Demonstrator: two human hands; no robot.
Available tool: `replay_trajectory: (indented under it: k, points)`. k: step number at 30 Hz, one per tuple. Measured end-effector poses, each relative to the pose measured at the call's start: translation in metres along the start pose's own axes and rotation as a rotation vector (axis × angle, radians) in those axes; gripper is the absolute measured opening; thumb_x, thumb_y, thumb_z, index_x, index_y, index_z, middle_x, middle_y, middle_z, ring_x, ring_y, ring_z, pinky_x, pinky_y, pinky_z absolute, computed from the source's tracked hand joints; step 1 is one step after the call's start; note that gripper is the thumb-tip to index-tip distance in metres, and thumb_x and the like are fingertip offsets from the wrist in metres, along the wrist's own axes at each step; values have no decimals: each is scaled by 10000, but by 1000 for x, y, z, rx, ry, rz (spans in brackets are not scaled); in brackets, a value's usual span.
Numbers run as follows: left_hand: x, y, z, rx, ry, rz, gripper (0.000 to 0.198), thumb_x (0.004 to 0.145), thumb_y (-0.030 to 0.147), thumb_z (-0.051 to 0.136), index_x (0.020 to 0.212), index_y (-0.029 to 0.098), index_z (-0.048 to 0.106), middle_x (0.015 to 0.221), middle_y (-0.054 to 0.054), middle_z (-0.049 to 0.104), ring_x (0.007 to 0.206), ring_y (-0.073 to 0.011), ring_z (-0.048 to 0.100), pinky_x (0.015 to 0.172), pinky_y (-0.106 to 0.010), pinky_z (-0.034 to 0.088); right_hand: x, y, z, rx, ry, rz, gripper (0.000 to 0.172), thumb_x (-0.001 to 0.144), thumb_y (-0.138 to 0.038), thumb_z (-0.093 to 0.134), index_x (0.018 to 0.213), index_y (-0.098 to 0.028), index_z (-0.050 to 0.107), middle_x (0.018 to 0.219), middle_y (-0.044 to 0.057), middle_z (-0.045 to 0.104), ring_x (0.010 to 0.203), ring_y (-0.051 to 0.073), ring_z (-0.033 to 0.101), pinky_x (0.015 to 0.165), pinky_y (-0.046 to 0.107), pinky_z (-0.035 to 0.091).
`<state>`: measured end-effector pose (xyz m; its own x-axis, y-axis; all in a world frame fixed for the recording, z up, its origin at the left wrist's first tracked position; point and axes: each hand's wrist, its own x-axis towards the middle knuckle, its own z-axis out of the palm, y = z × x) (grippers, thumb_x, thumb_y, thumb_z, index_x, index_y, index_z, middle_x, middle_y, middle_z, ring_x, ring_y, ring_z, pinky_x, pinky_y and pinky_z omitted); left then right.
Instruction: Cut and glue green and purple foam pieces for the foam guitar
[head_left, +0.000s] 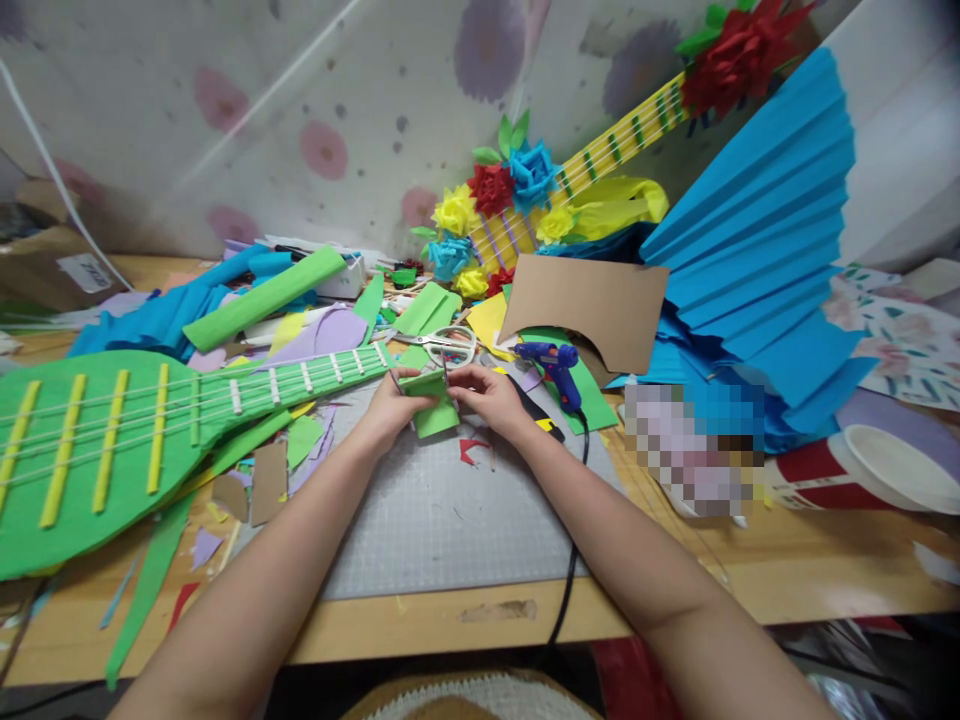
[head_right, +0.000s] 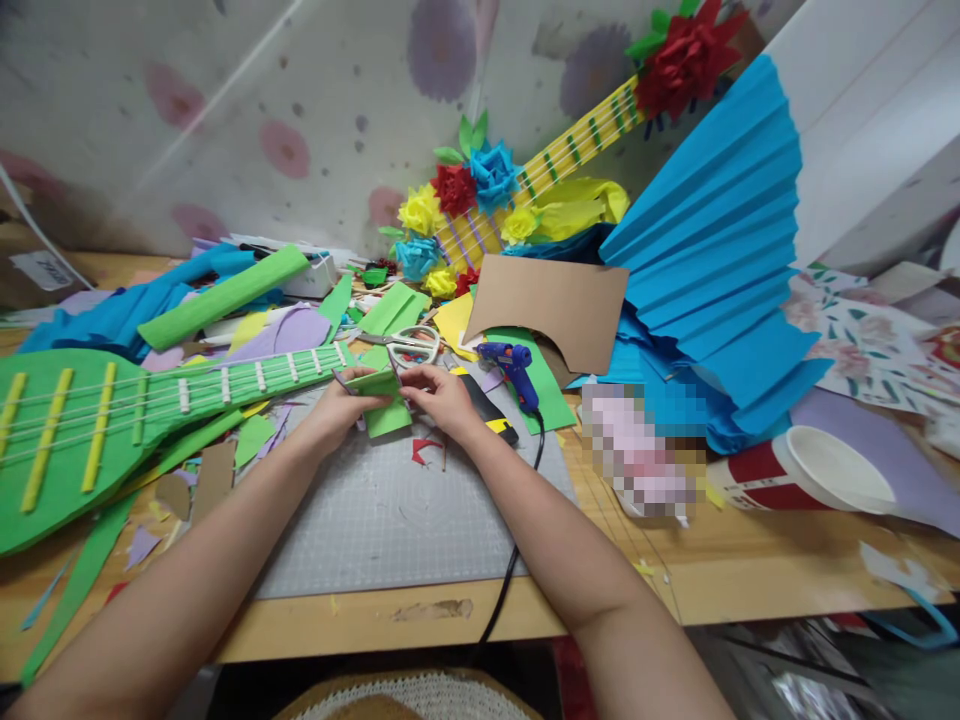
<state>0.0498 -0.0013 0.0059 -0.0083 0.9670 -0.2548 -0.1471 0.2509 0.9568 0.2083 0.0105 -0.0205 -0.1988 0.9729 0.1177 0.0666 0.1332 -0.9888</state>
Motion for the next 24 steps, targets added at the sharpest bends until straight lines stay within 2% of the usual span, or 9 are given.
replay_trajectory:
  k: [10,18,24]
  points:
    - [-6,5,2,78,11,-15,488,381,141,732,824,162,529,660,38,588,593,-115,536,561,-230,394,-5,-11,2,-26,13,13,190,626,-266,653,792,-187,606,816,4,616,690,120,575,562,237,489]
    - [-1,-1,-1,66,-42,-10,532,383,129,729,862,175,500,683,40,601,603,-116,544,613,-249,426,-2,-8,1,69,-45,80,208,600,-266,681,765,-185,586,714,-27,593,591,92,546,553,236,479]
    - [-1,-1,-3,62,-54,-8,492,418,149,730,856,168,507,709,24,614,639,-129,566,646,-266,442,-2,-5,1,75,-39,103,214,586,-269,700,755,-181,603,719,-24,601,576,84,535,544,234,466]
